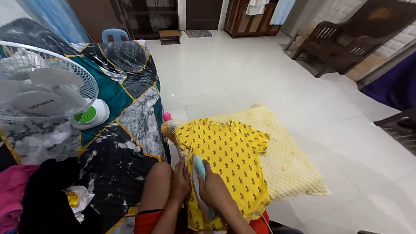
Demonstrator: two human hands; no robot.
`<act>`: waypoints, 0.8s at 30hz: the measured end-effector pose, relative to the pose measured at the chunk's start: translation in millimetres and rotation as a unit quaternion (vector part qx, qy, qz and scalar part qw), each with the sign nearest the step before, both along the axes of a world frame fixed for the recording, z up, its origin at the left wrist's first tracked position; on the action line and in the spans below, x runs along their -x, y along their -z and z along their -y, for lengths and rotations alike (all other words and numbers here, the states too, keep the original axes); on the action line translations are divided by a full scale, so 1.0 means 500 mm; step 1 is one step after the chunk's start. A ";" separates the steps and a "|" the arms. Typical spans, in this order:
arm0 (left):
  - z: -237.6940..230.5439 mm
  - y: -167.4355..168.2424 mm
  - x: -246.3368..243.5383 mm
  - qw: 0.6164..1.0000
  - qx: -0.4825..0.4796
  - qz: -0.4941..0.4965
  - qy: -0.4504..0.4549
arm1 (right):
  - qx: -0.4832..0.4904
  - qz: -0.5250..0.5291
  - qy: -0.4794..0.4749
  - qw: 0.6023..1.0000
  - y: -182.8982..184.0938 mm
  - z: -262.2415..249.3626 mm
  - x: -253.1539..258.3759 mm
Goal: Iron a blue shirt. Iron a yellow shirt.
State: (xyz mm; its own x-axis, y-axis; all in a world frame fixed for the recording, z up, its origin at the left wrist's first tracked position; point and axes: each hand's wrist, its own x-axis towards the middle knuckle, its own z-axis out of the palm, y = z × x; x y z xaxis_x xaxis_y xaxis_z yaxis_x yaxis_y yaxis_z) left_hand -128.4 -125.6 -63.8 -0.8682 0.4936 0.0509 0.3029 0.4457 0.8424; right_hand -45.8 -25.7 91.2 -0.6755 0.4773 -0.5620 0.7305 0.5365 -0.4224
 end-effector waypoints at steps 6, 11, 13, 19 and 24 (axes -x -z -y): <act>-0.001 -0.008 -0.002 1.000 0.013 -0.002 -0.002 | -0.001 -0.007 0.017 1.000 -0.003 -0.024 0.043; -0.002 -0.010 0.000 0.999 0.024 0.022 0.000 | -0.032 -0.032 0.056 0.997 -0.003 -0.101 0.171; -0.001 -0.010 -0.003 1.000 0.009 0.018 -0.003 | -0.041 -0.046 0.065 0.996 0.000 -0.140 0.215; -0.002 -0.011 -0.002 0.999 0.001 0.036 0.000 | -0.049 -0.069 0.063 0.994 0.007 -0.226 0.311; -0.003 -0.007 -0.005 0.999 0.006 0.035 0.001 | -0.068 -0.062 0.074 0.993 0.014 -0.219 0.304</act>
State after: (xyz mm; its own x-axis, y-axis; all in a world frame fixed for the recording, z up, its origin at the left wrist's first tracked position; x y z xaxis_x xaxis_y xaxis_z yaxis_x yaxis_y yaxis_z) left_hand -126.1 -124.2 -60.1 -0.8683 0.4958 -0.0159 0.2447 0.4560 0.8557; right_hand -197.8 83.9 84.2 -0.6518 0.6422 -0.4033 0.7529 0.4847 -0.4452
